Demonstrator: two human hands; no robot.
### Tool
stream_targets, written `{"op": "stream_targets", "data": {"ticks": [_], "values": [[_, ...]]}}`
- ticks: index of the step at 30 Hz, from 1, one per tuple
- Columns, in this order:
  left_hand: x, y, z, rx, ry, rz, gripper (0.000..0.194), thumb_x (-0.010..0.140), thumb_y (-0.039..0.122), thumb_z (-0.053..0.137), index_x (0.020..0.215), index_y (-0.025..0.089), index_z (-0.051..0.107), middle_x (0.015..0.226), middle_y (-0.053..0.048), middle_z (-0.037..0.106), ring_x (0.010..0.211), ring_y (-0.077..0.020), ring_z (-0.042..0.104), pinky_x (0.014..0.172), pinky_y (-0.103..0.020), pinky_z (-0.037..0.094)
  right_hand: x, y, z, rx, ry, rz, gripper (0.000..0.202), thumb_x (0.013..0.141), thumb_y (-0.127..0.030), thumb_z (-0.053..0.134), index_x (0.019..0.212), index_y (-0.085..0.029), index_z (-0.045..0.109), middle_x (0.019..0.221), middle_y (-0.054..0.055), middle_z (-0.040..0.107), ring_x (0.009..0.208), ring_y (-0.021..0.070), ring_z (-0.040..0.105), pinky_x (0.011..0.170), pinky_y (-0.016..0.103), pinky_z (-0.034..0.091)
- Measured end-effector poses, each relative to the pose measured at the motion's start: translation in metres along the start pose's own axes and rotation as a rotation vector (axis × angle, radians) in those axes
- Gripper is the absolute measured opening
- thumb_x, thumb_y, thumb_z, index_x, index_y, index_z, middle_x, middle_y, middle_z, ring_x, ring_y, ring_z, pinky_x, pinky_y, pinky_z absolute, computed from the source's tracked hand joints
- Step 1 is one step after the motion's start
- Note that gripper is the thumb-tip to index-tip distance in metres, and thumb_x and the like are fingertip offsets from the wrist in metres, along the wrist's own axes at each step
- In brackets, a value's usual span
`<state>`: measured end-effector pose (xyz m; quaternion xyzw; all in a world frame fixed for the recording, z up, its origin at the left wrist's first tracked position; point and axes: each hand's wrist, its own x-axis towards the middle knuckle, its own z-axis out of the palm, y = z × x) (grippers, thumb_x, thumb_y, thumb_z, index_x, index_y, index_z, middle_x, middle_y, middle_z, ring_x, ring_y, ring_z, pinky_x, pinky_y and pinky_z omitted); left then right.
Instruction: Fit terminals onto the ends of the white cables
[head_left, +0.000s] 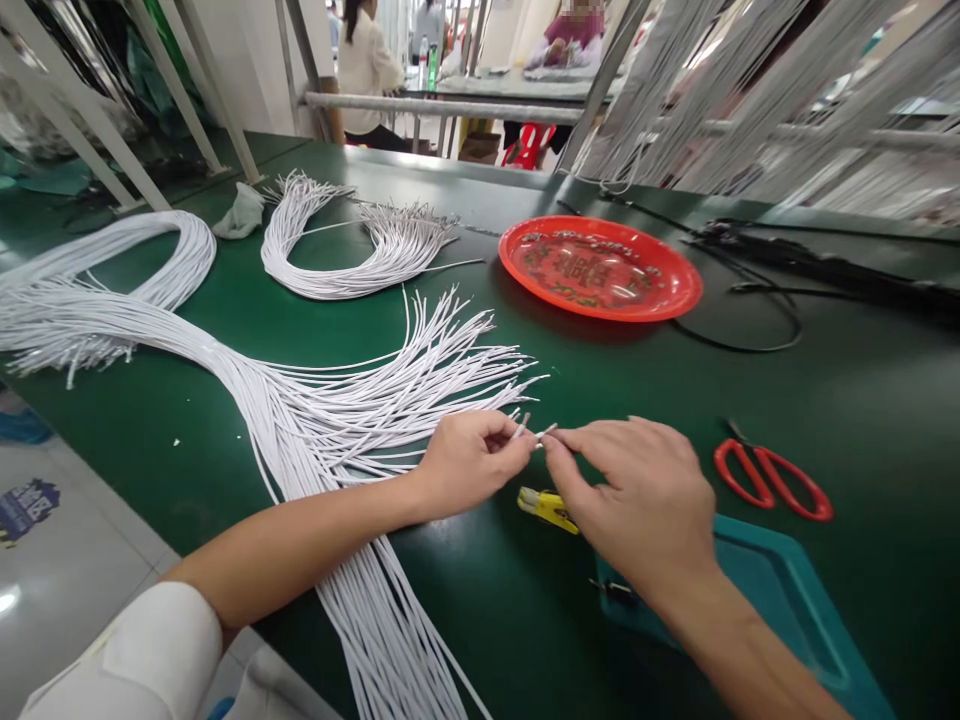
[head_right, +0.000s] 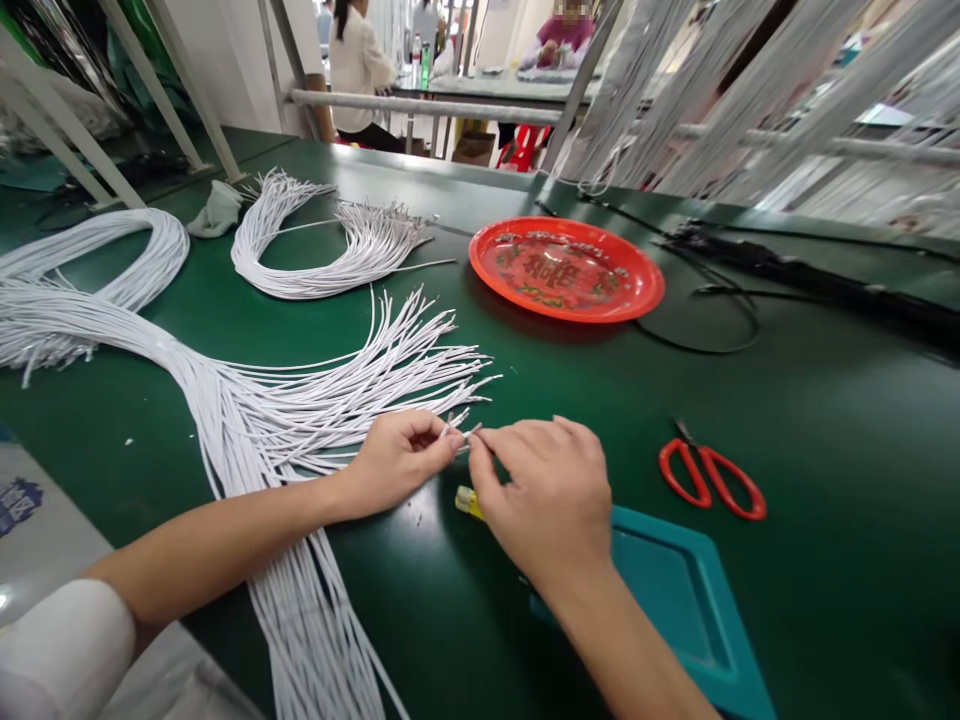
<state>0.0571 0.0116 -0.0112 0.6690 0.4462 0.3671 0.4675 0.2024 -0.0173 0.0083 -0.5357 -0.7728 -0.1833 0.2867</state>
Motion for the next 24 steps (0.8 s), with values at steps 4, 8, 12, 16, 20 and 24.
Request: {"op": "stream_targets", "data": {"ticks": [4,8,12,16,20,24], "values": [[-0.002,-0.003,0.005,0.011,0.057,0.013,0.024,0.076,0.030,0.049,0.058,0.015,0.049,0.053,0.005,0.043,0.051,-0.0065,0.037,0.049,-0.019,0.030,0.003,-0.004,-0.005,-0.257,0.014,-0.265,0.013,0.075,-0.020,0.054,0.063,-0.019,0.057,0.061,0.001,0.063,0.070,0.0178,0.059,0.084,0.039,0.034],[-0.001,-0.004,0.004,0.000,0.083,0.018,0.025,0.077,0.031,0.048,0.057,0.016,0.047,0.053,0.004,0.043,0.052,-0.0069,0.037,0.049,-0.019,0.030,0.002,-0.004,-0.009,-0.257,-0.074,-0.198,0.016,0.076,-0.021,0.052,0.060,-0.020,0.054,0.061,0.000,0.062,0.067,0.0182,0.059,0.082,0.041,0.034],[0.004,-0.004,0.000,-0.041,0.100,-0.012,0.026,0.078,0.034,0.047,0.059,0.016,0.047,0.056,0.004,0.047,0.052,-0.0072,0.039,0.050,-0.019,0.032,-0.003,0.003,-0.009,-0.149,-0.131,-0.080,0.013,0.075,-0.021,0.051,0.064,-0.020,0.058,0.064,0.001,0.064,0.064,0.0195,0.059,0.077,0.041,0.036],[0.005,-0.006,-0.001,-0.022,0.092,-0.004,0.027,0.079,0.035,0.047,0.059,0.016,0.047,0.057,0.003,0.048,0.053,-0.0075,0.039,0.050,-0.019,0.032,-0.005,0.007,-0.006,-0.033,-0.136,0.013,0.013,0.076,-0.024,0.050,0.070,-0.019,0.060,0.068,0.003,0.066,0.065,0.0201,0.060,0.070,0.037,0.039],[0.004,-0.008,0.000,0.000,0.084,0.018,0.027,0.079,0.035,0.046,0.061,0.016,0.050,0.059,0.003,0.050,0.055,-0.0079,0.040,0.051,-0.019,0.032,-0.003,0.008,-0.002,0.061,-0.127,0.090,0.015,0.077,-0.027,0.050,0.078,-0.018,0.062,0.074,0.003,0.067,0.071,0.0197,0.061,0.068,0.034,0.041],[0.003,-0.009,0.001,0.004,0.081,0.035,0.026,0.079,0.035,0.047,0.063,0.015,0.052,0.059,0.002,0.051,0.054,-0.0077,0.041,0.051,-0.019,0.033,-0.002,0.007,0.002,0.097,-0.108,0.133,0.016,0.076,-0.030,0.053,0.081,-0.019,0.063,0.078,0.003,0.068,0.075,0.0193,0.061,0.068,0.032,0.043]]}}
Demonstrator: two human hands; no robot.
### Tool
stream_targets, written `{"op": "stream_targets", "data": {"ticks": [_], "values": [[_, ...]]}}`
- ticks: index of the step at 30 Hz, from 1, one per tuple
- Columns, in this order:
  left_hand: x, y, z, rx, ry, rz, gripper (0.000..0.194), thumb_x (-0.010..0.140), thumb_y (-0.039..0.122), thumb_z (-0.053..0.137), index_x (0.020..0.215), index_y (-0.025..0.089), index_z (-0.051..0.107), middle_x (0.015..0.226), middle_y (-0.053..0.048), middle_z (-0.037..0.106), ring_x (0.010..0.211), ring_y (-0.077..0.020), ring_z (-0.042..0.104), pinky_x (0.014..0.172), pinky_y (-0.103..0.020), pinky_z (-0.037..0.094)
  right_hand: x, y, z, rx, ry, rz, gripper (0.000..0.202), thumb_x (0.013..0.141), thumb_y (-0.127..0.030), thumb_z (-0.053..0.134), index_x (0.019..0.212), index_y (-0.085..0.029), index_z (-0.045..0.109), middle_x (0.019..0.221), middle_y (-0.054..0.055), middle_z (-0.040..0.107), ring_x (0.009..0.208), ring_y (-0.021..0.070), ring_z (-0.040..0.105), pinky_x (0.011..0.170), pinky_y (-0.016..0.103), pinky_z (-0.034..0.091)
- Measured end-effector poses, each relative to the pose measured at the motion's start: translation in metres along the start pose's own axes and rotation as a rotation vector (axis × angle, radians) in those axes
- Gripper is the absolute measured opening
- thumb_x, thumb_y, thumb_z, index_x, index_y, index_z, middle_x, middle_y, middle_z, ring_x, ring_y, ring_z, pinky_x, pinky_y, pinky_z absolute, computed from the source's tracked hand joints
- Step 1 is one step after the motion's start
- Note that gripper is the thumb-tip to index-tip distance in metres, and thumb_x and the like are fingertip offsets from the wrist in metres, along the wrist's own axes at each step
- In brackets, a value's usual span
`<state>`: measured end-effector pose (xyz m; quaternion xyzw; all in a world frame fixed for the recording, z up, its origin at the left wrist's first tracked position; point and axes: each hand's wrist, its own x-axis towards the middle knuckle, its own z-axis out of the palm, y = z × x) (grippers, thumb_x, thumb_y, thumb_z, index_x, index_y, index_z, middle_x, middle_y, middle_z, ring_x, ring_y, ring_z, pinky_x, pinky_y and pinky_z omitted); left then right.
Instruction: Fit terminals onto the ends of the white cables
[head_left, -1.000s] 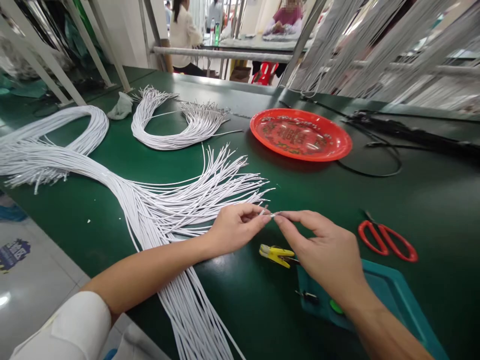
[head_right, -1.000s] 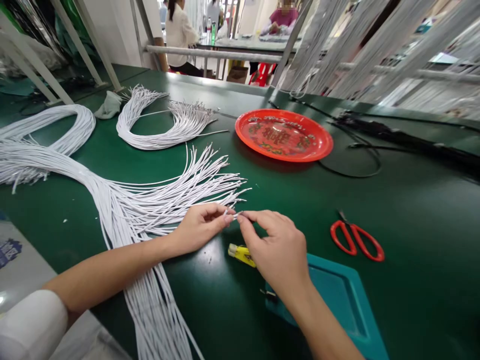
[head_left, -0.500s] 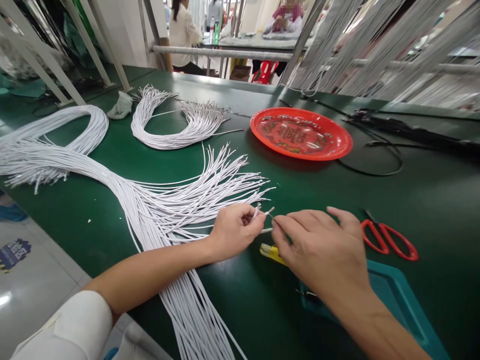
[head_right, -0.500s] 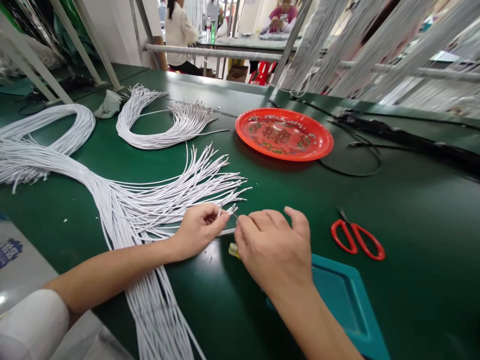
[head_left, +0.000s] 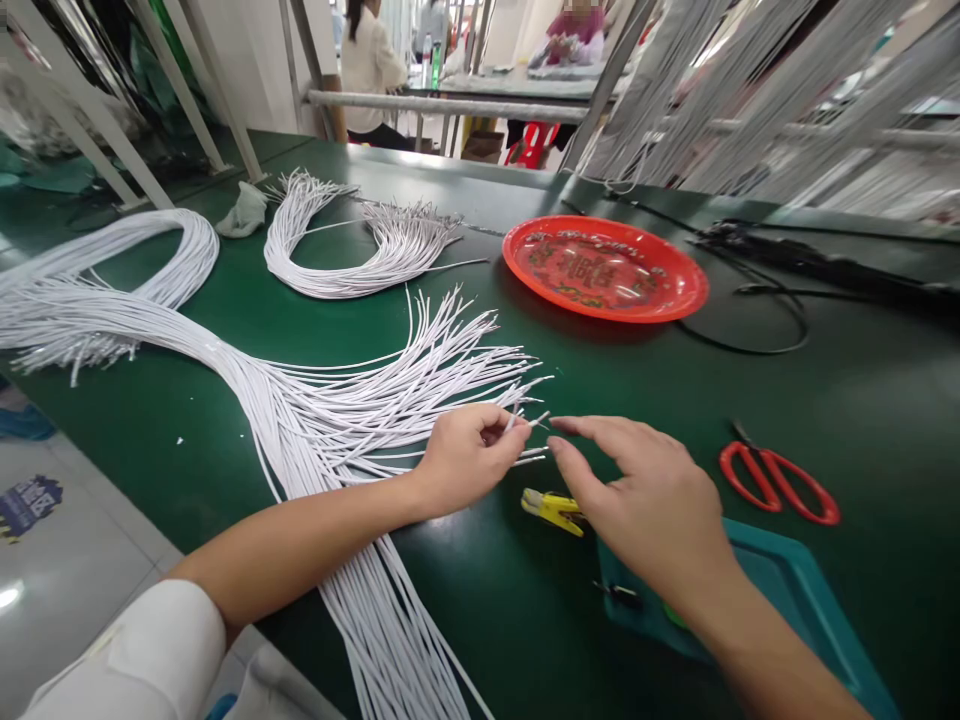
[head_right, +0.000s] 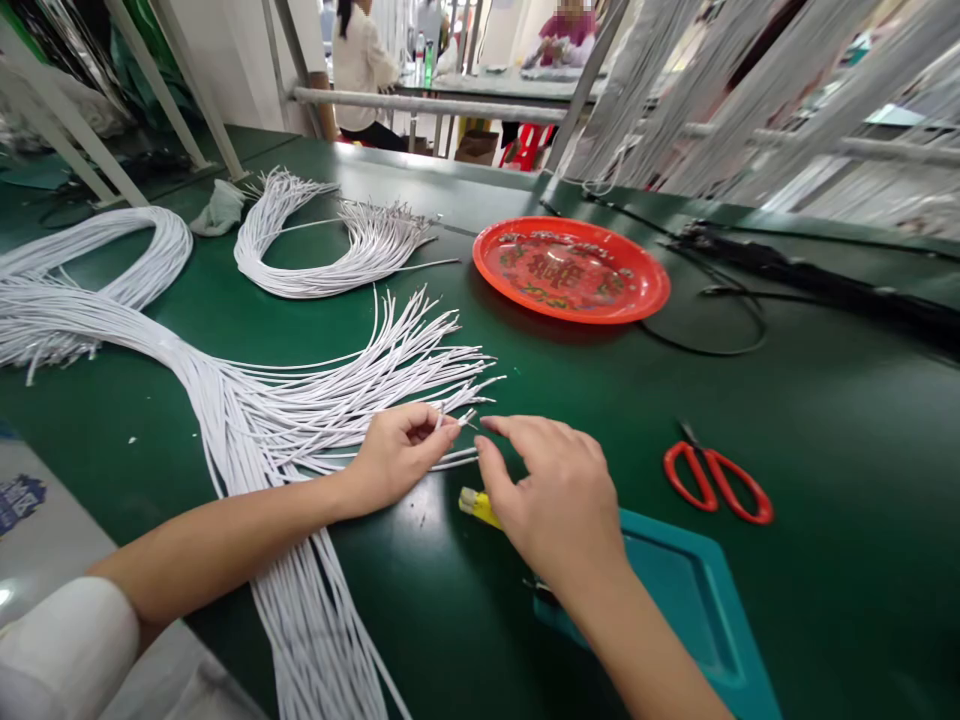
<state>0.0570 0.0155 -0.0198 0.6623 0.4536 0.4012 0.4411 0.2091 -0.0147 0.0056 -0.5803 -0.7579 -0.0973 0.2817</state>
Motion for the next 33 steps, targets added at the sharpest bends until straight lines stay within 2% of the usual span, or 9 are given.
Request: {"op": "stream_targets", "data": {"ticks": [6,13,19,22,27,33], "values": [[-0.003,0.003,0.000,0.032,0.000,0.025,0.024,0.078,0.032,0.049,0.062,0.015,0.053,0.057,0.003,0.048,0.054,-0.0077,0.041,0.051,-0.019,0.033,0.003,-0.001,0.004,0.037,0.045,-0.036,0.012,0.077,-0.029,0.055,0.074,-0.020,0.063,0.072,0.001,0.067,0.071,0.0158,0.060,0.066,0.029,0.042],[-0.003,0.005,0.001,0.101,0.045,0.042,0.021,0.076,0.030,0.051,0.060,0.016,0.052,0.058,0.003,0.049,0.054,-0.0080,0.041,0.051,-0.019,0.034,0.004,-0.006,-0.005,-0.319,0.176,-0.382,0.005,0.071,-0.023,0.061,0.074,-0.019,0.063,0.071,0.001,0.067,0.067,0.0175,0.056,0.065,0.032,0.034],[-0.003,0.004,0.001,0.108,0.065,0.042,0.019,0.075,0.029,0.052,0.061,0.016,0.054,0.060,0.001,0.054,0.055,-0.0087,0.044,0.052,-0.020,0.037,0.002,-0.010,-0.006,-0.393,0.196,-0.467,0.008,0.072,-0.024,0.059,0.076,-0.018,0.064,0.073,0.003,0.068,0.066,0.0179,0.055,0.062,0.033,0.033],[-0.003,0.005,0.001,0.116,0.062,0.033,0.018,0.074,0.029,0.053,0.062,0.016,0.055,0.063,0.000,0.057,0.056,-0.0092,0.045,0.052,-0.020,0.037,0.002,-0.011,-0.002,-0.282,0.165,-0.344,0.008,0.073,-0.022,0.056,0.071,-0.019,0.064,0.071,0.003,0.067,0.065,0.0173,0.056,0.063,0.031,0.037],[-0.003,0.006,0.000,0.152,0.069,0.050,0.016,0.074,0.028,0.054,0.063,0.016,0.055,0.065,0.000,0.058,0.056,-0.0089,0.045,0.053,-0.020,0.038,0.003,-0.013,-0.001,0.053,0.132,-0.073,0.009,0.074,-0.019,0.055,0.068,-0.019,0.061,0.068,0.002,0.065,0.065,0.0149,0.057,0.063,0.027,0.044],[-0.002,0.007,-0.001,0.166,0.064,0.088,0.015,0.075,0.028,0.054,0.065,0.017,0.057,0.067,0.000,0.060,0.058,-0.0094,0.048,0.055,-0.021,0.038,0.005,-0.012,-0.006,0.318,0.050,0.229,0.010,0.074,-0.025,0.056,0.065,-0.022,0.059,0.066,-0.001,0.064,0.059,0.0132,0.058,0.057,0.024,0.046]]}}
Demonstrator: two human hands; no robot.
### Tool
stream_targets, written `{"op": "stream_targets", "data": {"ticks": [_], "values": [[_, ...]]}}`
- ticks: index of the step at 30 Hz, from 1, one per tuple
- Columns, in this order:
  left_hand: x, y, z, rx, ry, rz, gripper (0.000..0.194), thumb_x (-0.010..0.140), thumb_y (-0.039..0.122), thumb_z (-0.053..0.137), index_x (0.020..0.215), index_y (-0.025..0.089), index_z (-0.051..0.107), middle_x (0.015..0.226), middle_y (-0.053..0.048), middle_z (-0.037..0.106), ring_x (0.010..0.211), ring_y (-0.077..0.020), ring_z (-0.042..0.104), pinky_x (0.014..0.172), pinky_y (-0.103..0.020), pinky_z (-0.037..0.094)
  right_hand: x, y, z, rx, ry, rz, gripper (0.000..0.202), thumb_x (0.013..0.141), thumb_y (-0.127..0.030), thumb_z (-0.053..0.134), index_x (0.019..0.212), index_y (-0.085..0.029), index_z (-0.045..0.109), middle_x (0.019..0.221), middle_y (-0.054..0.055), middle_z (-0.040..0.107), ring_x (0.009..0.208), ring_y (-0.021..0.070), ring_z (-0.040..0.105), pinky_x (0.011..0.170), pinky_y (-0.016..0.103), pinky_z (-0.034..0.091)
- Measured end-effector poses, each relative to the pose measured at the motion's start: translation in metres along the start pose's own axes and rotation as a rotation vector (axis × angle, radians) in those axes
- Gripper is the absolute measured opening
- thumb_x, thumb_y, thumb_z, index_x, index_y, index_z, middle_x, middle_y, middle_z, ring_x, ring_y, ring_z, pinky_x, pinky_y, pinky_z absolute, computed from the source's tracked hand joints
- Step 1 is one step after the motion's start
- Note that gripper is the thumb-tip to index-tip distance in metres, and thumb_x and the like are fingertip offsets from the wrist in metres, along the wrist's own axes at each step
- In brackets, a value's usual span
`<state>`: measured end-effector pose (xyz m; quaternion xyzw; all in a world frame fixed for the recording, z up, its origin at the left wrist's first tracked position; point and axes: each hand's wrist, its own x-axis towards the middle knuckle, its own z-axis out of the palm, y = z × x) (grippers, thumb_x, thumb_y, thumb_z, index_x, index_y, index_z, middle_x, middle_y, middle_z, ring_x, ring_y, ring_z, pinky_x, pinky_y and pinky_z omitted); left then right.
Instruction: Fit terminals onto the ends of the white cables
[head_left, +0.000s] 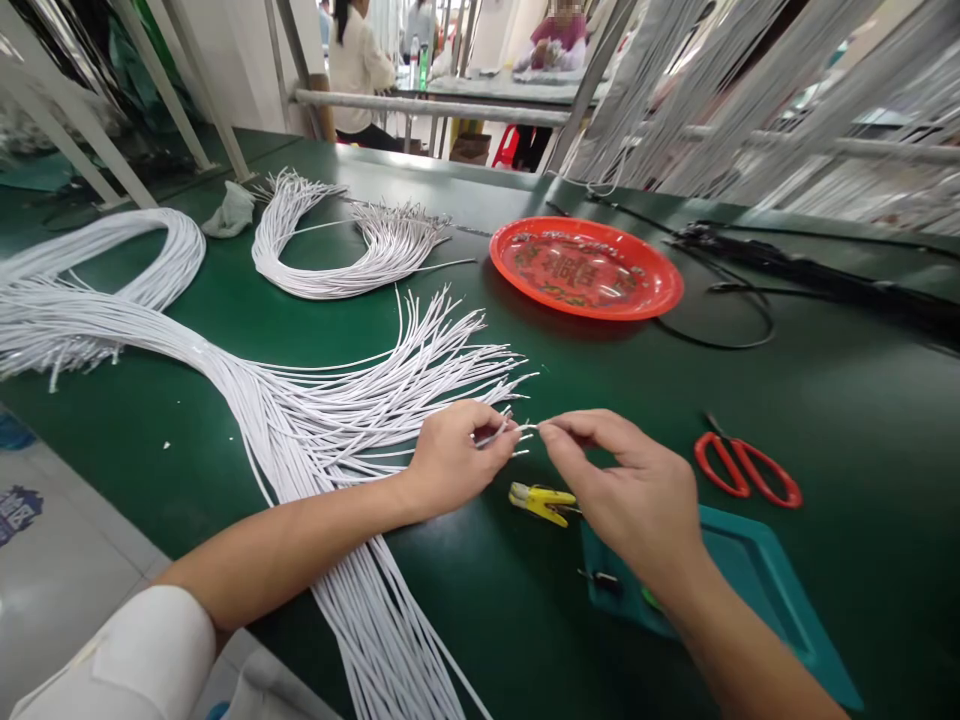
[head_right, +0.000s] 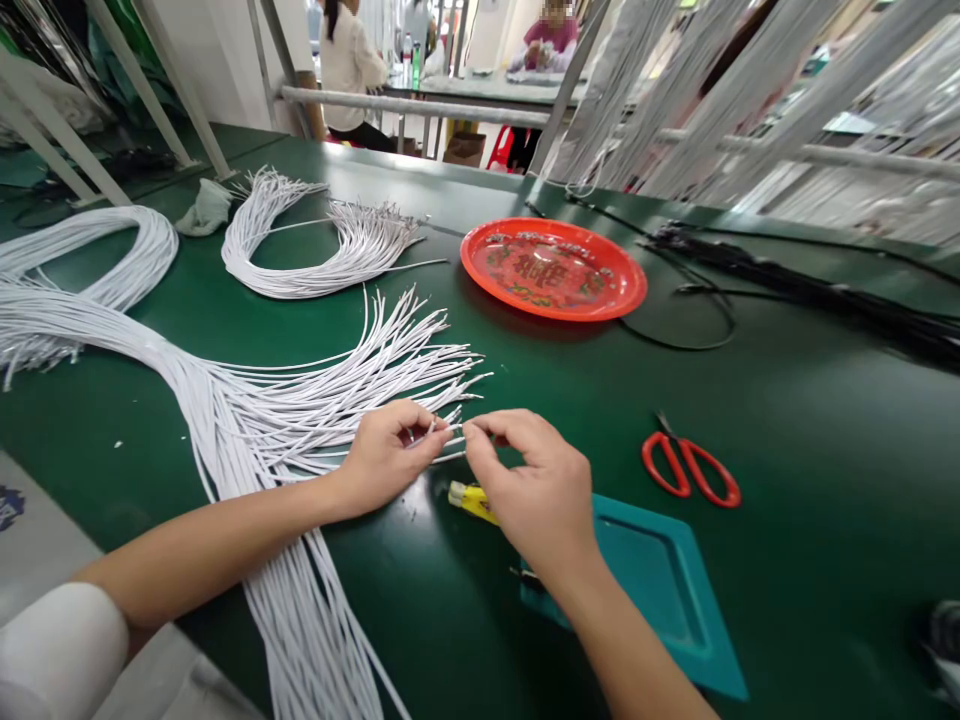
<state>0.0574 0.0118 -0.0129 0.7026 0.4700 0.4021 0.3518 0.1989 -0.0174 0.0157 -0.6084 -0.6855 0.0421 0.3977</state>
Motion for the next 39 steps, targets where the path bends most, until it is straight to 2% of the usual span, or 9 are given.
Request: {"op": "stream_targets", "data": {"ticks": [5,9,14,22,24,28,32,36,39], "values": [[0.001,0.001,-0.001,-0.003,-0.017,-0.011,0.013,0.075,0.026,0.055,0.067,0.017,0.059,0.069,-0.001,0.062,0.061,-0.0105,0.051,0.057,-0.022,0.039,0.001,0.006,-0.006,0.001,0.019,0.084,0.009,0.077,-0.028,0.055,0.072,-0.023,0.061,0.067,-0.001,0.064,0.057,0.0125,0.057,0.053,0.024,0.045],[0.000,0.000,-0.001,-0.021,-0.006,-0.005,0.013,0.075,0.026,0.055,0.067,0.017,0.059,0.070,0.000,0.062,0.060,-0.0101,0.050,0.057,-0.022,0.039,-0.002,0.005,-0.010,-0.109,-0.014,-0.069,0.010,0.079,-0.025,0.051,0.077,-0.022,0.061,0.078,0.002,0.065,0.070,0.0146,0.060,0.063,0.027,0.047],[-0.001,-0.001,0.000,-0.005,0.012,-0.018,0.014,0.075,0.027,0.054,0.066,0.017,0.057,0.069,-0.001,0.061,0.059,-0.0101,0.049,0.056,-0.022,0.039,-0.010,0.003,-0.005,-0.221,0.033,-0.220,0.009,0.078,-0.026,0.054,0.077,-0.020,0.061,0.076,0.004,0.065,0.072,0.0168,0.060,0.067,0.029,0.047],[0.000,-0.003,0.001,0.074,-0.029,0.073,0.012,0.076,0.025,0.052,0.070,0.017,0.058,0.067,0.000,0.059,0.061,-0.0106,0.051,0.058,-0.022,0.039,-0.008,0.004,-0.001,-0.383,0.049,-0.310,0.013,0.077,-0.027,0.055,0.081,-0.017,0.063,0.079,0.006,0.066,0.075,0.0177,0.056,0.071,0.029,0.042],[0.001,-0.003,0.000,0.082,-0.034,0.064,0.012,0.076,0.027,0.052,0.073,0.017,0.060,0.069,0.000,0.060,0.059,-0.0107,0.050,0.057,-0.022,0.039,-0.008,0.002,-0.004,-0.418,-0.013,-0.285,0.018,0.081,-0.027,0.050,0.090,-0.019,0.062,0.087,0.006,0.065,0.081,0.0172,0.055,0.073,0.029,0.039],[0.006,-0.008,0.001,0.179,-0.048,0.107,0.015,0.075,0.034,0.055,0.072,0.019,0.059,0.069,0.001,0.060,0.054,-0.0110,0.048,0.053,-0.023,0.037,-0.004,0.003,-0.007,-0.503,-0.184,-0.269,0.020,0.084,-0.027,0.041,0.083,-0.022,0.060,0.092,0.003,0.062,0.084,0.0174,0.050,0.071,0.030,0.036],[0.008,-0.009,0.002,0.257,-0.105,0.297,0.015,0.078,0.035,0.051,0.078,0.023,0.059,0.078,0.004,0.060,0.065,-0.0103,0.051,0.061,-0.023,0.038,0.005,0.003,-0.014,-0.539,-0.342,-0.220,0.018,0.081,-0.022,0.040,0.082,-0.018,0.057,0.090,0.006,0.060,0.086,0.0208,0.049,0.066,0.032,0.036],[0.007,-0.007,0.000,0.271,-0.185,0.385,0.025,0.081,0.041,0.043,0.080,0.023,0.060,0.085,0.009,0.060,0.077,-0.0092,0.052,0.074,-0.024,0.037,0.014,0.003,-0.025,-0.285,-0.565,-0.068,0.019,0.080,-0.024,0.041,0.081,-0.018,0.059,0.090,0.007,0.062,0.083,0.0213,0.053,0.065,0.032,0.038],[0.010,-0.008,-0.001,0.230,-0.246,0.355,0.029,0.079,0.046,0.043,0.084,0.023,0.061,0.086,0.011,0.061,0.079,-0.0089,0.052,0.077,-0.024,0.036,0.017,0.009,-0.028,-0.147,-0.639,0.010,0.020,0.081,-0.028,0.042,0.078,-0.020,0.060,0.089,0.004,0.064,0.080,0.0181,0.055,0.064,0.028,0.038]]}}
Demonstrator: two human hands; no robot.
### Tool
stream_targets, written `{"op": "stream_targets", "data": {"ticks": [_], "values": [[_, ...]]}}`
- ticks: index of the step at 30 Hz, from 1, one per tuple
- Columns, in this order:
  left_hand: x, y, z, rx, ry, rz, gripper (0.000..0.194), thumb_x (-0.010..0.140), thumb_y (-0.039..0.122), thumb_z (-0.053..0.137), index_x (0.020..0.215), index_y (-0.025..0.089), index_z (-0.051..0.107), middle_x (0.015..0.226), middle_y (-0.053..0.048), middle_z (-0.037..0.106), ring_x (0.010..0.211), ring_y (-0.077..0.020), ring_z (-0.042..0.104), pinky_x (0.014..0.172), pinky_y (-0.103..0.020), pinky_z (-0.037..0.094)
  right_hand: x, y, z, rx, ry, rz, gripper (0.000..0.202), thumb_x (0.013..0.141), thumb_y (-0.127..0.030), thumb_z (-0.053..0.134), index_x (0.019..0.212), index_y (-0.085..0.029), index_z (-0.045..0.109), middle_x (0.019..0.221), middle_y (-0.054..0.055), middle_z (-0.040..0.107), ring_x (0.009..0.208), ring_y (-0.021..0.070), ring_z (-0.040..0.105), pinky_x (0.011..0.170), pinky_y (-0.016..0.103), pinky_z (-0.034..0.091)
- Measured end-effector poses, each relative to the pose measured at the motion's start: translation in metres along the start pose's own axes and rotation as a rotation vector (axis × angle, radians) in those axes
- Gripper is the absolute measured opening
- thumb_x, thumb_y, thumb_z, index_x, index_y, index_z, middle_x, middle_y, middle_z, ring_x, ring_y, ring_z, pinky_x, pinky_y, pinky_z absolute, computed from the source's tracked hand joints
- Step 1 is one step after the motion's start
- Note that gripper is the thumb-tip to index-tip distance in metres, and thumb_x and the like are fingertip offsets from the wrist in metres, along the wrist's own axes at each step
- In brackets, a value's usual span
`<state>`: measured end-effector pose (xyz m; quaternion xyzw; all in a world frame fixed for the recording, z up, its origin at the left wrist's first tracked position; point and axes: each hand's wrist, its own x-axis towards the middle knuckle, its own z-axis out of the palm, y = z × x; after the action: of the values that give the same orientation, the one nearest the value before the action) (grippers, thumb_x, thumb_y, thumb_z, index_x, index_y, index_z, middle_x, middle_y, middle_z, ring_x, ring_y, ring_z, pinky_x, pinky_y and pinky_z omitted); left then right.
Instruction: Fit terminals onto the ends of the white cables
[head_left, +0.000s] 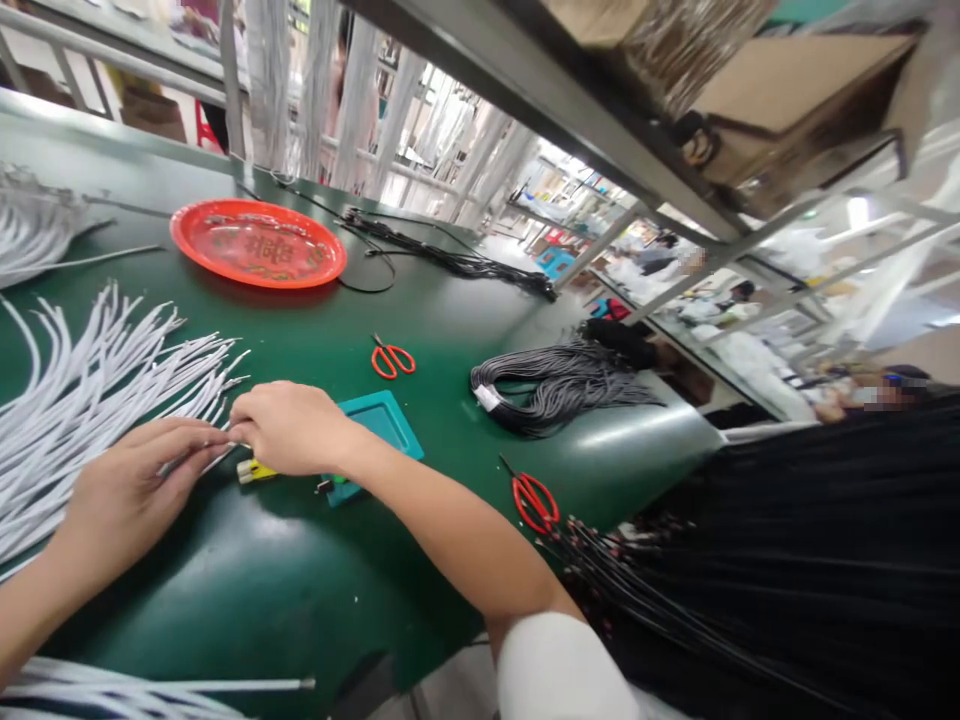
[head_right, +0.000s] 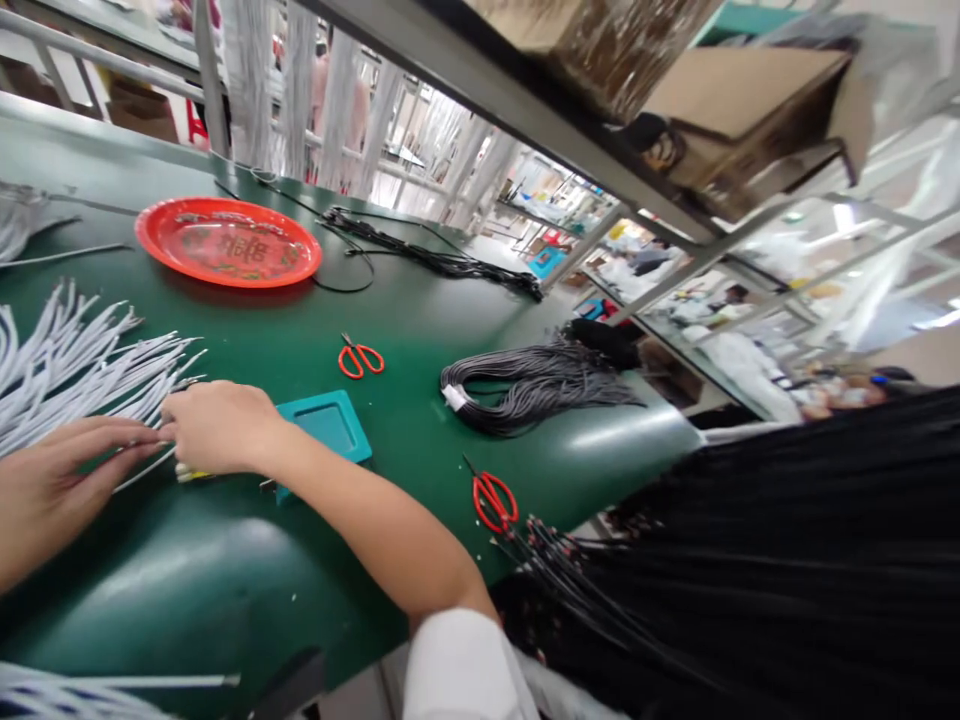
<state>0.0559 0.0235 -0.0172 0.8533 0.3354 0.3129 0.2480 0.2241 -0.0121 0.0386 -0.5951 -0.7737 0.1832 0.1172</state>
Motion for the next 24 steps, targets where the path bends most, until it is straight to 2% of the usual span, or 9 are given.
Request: {"op": "stream_targets", "data": {"ticks": [5,8,11,13,15,18,22,24], "values": [[0.005,0.003,-0.004,-0.082,-0.084,-0.246,0.029,0.076,0.046,0.047,0.078,0.020,0.059,0.075,0.015,0.060,0.072,-0.0050,0.050,0.072,-0.021,0.034,0.006,0.008,0.005,0.186,0.021,0.053,0.019,0.081,-0.032,0.042,0.080,-0.022,0.059,0.088,-0.003,0.064,0.080,0.0112,0.055,0.063,0.020,0.038],[0.009,0.007,-0.006,-0.181,-0.073,-0.379,0.027,0.076,0.042,0.050,0.076,0.017,0.059,0.075,0.012,0.061,0.072,-0.0058,0.049,0.072,-0.021,0.035,0.011,0.010,0.008,0.265,0.066,0.086,0.019,0.081,-0.031,0.042,0.080,-0.022,0.059,0.087,-0.005,0.064,0.078,0.0083,0.055,0.063,0.017,0.037],[0.011,0.007,-0.005,-0.383,-0.029,-0.415,0.022,0.073,0.038,0.056,0.073,0.016,0.060,0.074,0.007,0.062,0.073,-0.0095,0.051,0.071,-0.022,0.038,0.011,0.007,0.015,0.303,0.115,0.116,0.017,0.079,-0.028,0.045,0.074,-0.021,0.060,0.080,-0.004,0.065,0.074,0.0088,0.055,0.061,0.018,0.037],[0.010,0.007,-0.003,-0.515,-0.004,-0.444,0.021,0.068,0.037,0.062,0.070,0.016,0.061,0.069,0.003,0.061,0.065,-0.0111,0.051,0.061,-0.022,0.039,0.006,0.005,0.020,0.311,0.170,0.153,0.018,0.078,-0.025,0.045,0.070,-0.020,0.060,0.074,-0.001,0.064,0.070,0.0113,0.055,0.062,0.021,0.038],[0.009,0.004,0.000,-0.648,0.014,-0.513,0.025,0.068,0.039,0.061,0.069,0.014,0.059,0.063,0.001,0.057,0.055,-0.0091,0.046,0.052,-0.021,0.035,0.001,0.007,0.025,0.330,0.235,0.187,0.019,0.078,-0.025,0.044,0.071,-0.019,0.060,0.074,0.001,0.064,0.070,0.0137,0.055,0.064,0.025,0.038],[0.009,-0.002,0.002,-0.842,0.068,-0.562,0.028,0.066,0.039,0.062,0.068,0.012,0.056,0.062,0.001,0.054,0.051,-0.0066,0.041,0.049,-0.019,0.032,0.000,0.015,0.030,0.379,0.355,0.257,0.024,0.079,-0.032,0.043,0.076,-0.017,0.061,0.078,0.006,0.064,0.074,0.0176,0.056,0.067,0.029,0.040],[0.007,-0.001,0.001,-0.904,0.084,-0.593,0.028,0.065,0.038,0.063,0.071,0.011,0.058,0.058,0.002,0.050,0.050,-0.0058,0.037,0.049,-0.019,0.030,0.001,0.008,0.032,0.480,0.389,0.246,0.033,0.081,-0.039,0.040,0.096,-0.017,0.061,0.094,0.007,0.065,0.081,0.0174,0.059,0.068,0.029,0.045],[0.005,0.002,-0.001,-0.892,0.101,-0.590,0.026,0.065,0.037,0.063,0.070,0.011,0.058,0.057,0.003,0.050,0.050,-0.0060,0.038,0.050,-0.020,0.031,0.001,-0.001,0.031,0.479,0.378,0.185,0.033,0.080,-0.040,0.043,0.098,-0.018,0.061,0.096,0.007,0.065,0.079,0.0164,0.060,0.065,0.027,0.046]]}}
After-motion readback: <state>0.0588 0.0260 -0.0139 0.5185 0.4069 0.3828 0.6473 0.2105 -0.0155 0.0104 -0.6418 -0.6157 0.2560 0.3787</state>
